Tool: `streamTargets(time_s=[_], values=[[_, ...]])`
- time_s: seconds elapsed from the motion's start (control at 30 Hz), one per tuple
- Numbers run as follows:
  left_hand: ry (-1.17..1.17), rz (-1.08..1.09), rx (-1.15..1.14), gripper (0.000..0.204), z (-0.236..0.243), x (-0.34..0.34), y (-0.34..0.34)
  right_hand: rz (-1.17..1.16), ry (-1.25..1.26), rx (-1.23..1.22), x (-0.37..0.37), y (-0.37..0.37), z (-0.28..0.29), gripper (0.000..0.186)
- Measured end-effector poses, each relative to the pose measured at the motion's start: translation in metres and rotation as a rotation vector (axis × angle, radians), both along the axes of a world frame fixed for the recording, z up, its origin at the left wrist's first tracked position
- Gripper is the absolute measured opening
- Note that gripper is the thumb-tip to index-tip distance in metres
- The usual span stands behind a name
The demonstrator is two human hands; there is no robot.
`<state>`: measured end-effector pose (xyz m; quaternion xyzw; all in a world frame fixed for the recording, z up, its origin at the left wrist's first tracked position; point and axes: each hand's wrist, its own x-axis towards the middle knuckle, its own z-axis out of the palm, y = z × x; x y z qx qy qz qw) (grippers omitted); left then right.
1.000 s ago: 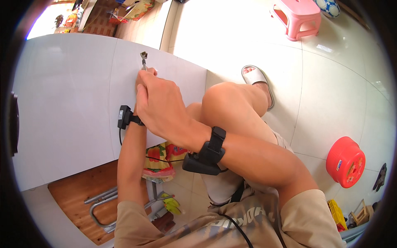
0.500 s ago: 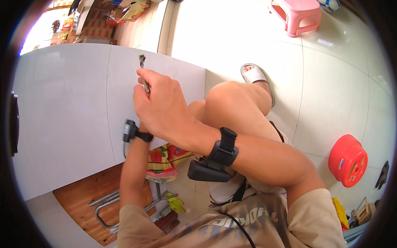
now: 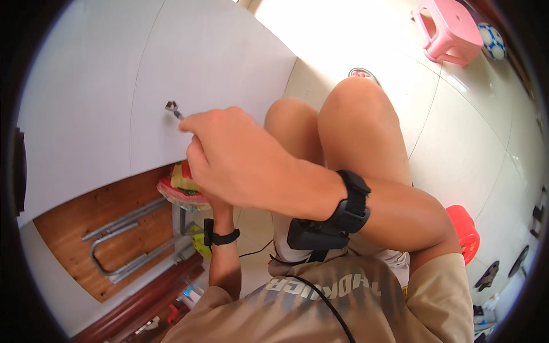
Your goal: The person is using a wrench to tighten a screw on a white cabinet door while holding a small plastic piece.
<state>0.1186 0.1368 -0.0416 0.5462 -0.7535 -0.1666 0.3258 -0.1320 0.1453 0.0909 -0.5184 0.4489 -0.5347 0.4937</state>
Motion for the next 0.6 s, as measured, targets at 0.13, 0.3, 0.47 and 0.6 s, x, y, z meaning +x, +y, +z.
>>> streamTargets(time_s=[0.13, 0.3, 0.47, 0.6], values=[[0.662, 0.351, 0.155, 0.012, 0.021, -0.003, -0.004, 0.065, 0.354, -0.045, 0.023, -0.013, -0.008, 0.037], [1.085, 0.41, 0.253, 0.023, 0.033, 0.004, -0.002, -0.035, 0.474, -0.175, 0.041, -0.009, -0.033, 0.034], [1.484, 0.287, 0.433, 0.031, 0.042, 0.005, 0.006, -0.033, 0.56, -0.212, 0.062, -0.019, -0.052, 0.035], [1.687, 0.255, 0.483, 0.029, 0.04, 0.015, 0.018, 0.01, 0.554, -0.191, 0.073, -0.012, -0.048, 0.016]])
